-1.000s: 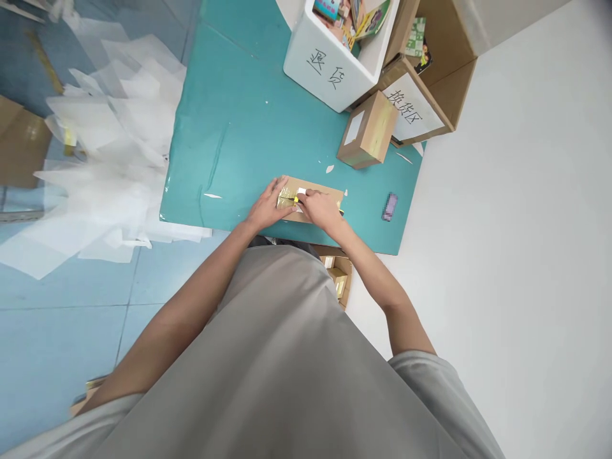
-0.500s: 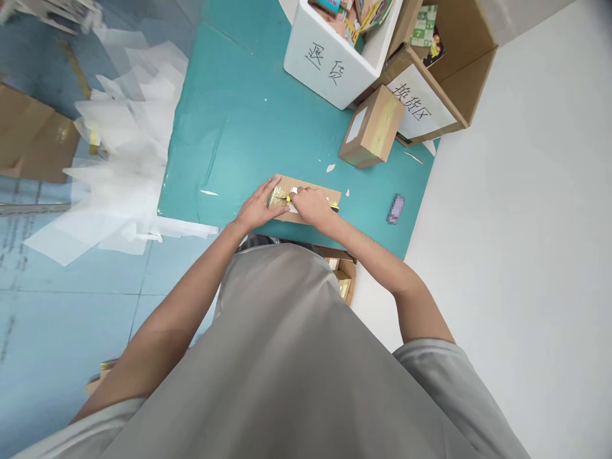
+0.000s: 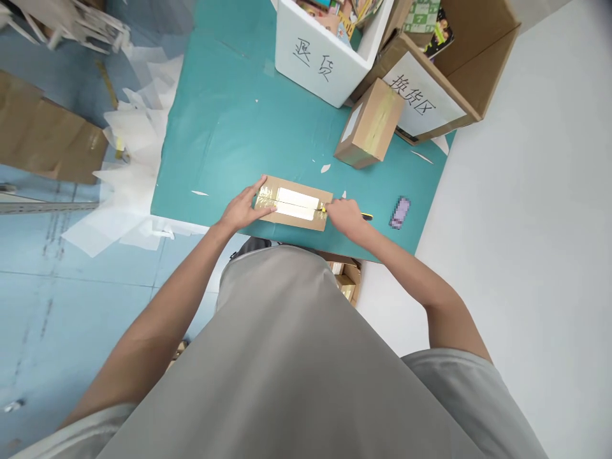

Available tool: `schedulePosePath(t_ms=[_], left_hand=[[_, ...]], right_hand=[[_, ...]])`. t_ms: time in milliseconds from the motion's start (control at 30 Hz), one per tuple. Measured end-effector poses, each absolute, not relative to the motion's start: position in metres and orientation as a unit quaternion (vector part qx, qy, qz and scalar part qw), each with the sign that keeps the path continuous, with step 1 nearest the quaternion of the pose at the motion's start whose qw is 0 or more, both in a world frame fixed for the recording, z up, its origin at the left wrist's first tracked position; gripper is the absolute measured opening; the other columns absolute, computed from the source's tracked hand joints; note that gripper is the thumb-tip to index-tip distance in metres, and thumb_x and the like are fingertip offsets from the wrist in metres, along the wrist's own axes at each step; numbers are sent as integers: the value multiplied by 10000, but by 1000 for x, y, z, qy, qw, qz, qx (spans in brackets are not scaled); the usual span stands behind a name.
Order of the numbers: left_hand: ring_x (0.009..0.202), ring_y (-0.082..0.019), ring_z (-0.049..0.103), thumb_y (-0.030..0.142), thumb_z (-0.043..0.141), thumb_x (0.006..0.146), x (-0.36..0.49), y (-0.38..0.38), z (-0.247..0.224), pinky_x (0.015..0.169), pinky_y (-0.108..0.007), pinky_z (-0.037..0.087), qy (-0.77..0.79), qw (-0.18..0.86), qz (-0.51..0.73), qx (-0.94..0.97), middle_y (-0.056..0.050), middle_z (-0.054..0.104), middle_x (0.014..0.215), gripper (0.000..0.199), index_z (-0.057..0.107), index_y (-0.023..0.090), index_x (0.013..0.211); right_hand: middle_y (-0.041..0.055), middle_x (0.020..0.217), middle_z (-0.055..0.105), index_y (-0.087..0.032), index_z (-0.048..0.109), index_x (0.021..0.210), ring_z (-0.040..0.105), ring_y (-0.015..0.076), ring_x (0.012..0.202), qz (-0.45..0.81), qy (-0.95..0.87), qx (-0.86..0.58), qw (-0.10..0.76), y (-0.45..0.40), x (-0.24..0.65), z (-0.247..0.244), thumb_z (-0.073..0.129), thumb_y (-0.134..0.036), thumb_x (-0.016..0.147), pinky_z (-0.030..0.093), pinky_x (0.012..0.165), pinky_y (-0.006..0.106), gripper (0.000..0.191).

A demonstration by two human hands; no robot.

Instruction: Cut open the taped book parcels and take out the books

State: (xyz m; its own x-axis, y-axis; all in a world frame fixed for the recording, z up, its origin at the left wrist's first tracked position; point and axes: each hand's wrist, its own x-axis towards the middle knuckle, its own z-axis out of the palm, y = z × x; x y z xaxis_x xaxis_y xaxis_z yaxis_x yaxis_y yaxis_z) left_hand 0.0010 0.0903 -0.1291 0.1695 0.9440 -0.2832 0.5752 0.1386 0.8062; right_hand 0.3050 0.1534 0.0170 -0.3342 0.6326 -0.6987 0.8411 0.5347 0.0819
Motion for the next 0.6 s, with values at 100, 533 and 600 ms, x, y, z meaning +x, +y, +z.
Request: schedulePosePath(t_ms=[100,533,600], left_hand=[[1513,-382,528,817,723,836,4,89,-126,1233,-453,441,625,435,198,618,-89,502,1698,1115,299,338,1749],[1292,-358,703,707,761,854,-5,93,-115,1141,-432,519,676,422,138,588,-119,574,1636,1102,275,308,1758],[1251,-351,722,692,775,842,-15,93,-115,1120,-427,537,690,422,131,573,-119,598,1612,1119,270,298,1760]], right_hand=[[225,1210,777,-156,795,1226,738,332,1104,-156,790,476,355,149,348,17,474,-188,1101,493,842,381,346],[51,916,788,-170,806,999,710,230,867,-509,623,591,-59,125,471,-73,713,-553,956,501,786,292,396],[24,820,746,-172,762,950,697,200,779,-574,492,631,-175,112,472,-94,757,-632,869,535,767,299,466]])
